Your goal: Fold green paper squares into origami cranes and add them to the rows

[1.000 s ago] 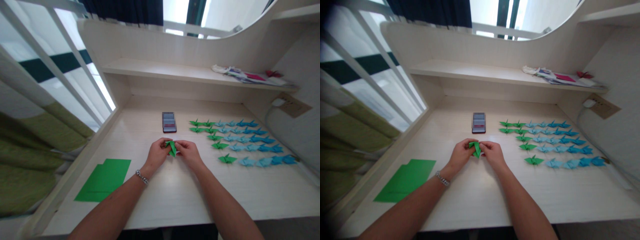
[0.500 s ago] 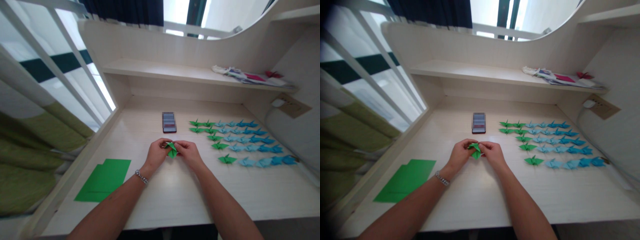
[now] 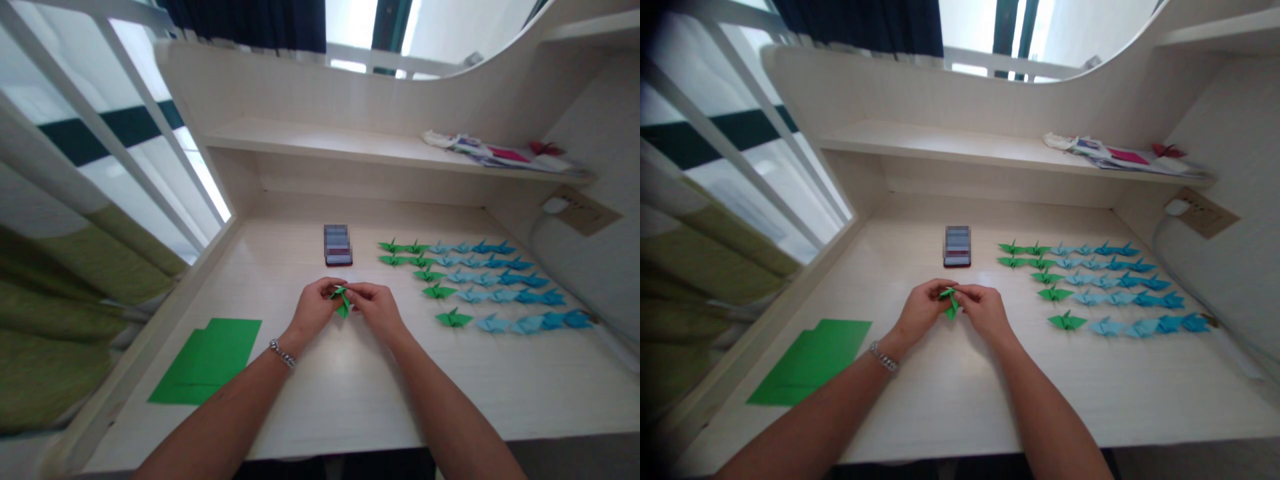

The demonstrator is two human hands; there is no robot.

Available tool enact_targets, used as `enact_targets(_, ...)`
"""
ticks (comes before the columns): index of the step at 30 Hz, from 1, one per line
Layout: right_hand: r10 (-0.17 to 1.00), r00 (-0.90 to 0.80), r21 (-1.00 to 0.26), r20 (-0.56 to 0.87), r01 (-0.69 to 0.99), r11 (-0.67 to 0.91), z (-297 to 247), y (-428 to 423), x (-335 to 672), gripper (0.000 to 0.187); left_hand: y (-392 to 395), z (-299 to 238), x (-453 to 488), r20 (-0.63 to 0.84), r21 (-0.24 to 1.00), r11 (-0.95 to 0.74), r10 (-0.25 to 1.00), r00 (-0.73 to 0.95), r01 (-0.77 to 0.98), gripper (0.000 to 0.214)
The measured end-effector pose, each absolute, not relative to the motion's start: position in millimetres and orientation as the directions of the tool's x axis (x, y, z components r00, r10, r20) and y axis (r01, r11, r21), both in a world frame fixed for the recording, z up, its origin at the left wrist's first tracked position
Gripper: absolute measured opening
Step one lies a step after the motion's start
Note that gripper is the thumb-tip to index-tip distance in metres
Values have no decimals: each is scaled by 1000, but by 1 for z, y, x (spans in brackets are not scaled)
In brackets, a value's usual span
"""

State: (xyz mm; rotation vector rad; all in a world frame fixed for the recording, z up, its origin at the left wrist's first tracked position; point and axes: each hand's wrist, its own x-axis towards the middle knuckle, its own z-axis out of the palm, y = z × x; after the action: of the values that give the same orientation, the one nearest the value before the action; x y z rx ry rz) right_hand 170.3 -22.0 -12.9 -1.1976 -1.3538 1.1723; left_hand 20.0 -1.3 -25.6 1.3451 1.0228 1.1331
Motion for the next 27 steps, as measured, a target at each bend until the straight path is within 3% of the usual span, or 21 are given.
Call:
enact_targets(11,976,82,-960,202,215,181,-19,-23,165,24,-10,-11,23,-74,957,148,956,284,-248,41)
enact_targets(20,976,17,-917,216,346,197,-18,-22,169,20,-8,-14,26,-83,974,126,971,223,-186,35)
enact_targets(27,939,-9,-860,343,399,318,-10,-23,172,18,-8,-15,24,-126,981,158,960,249,-113,24)
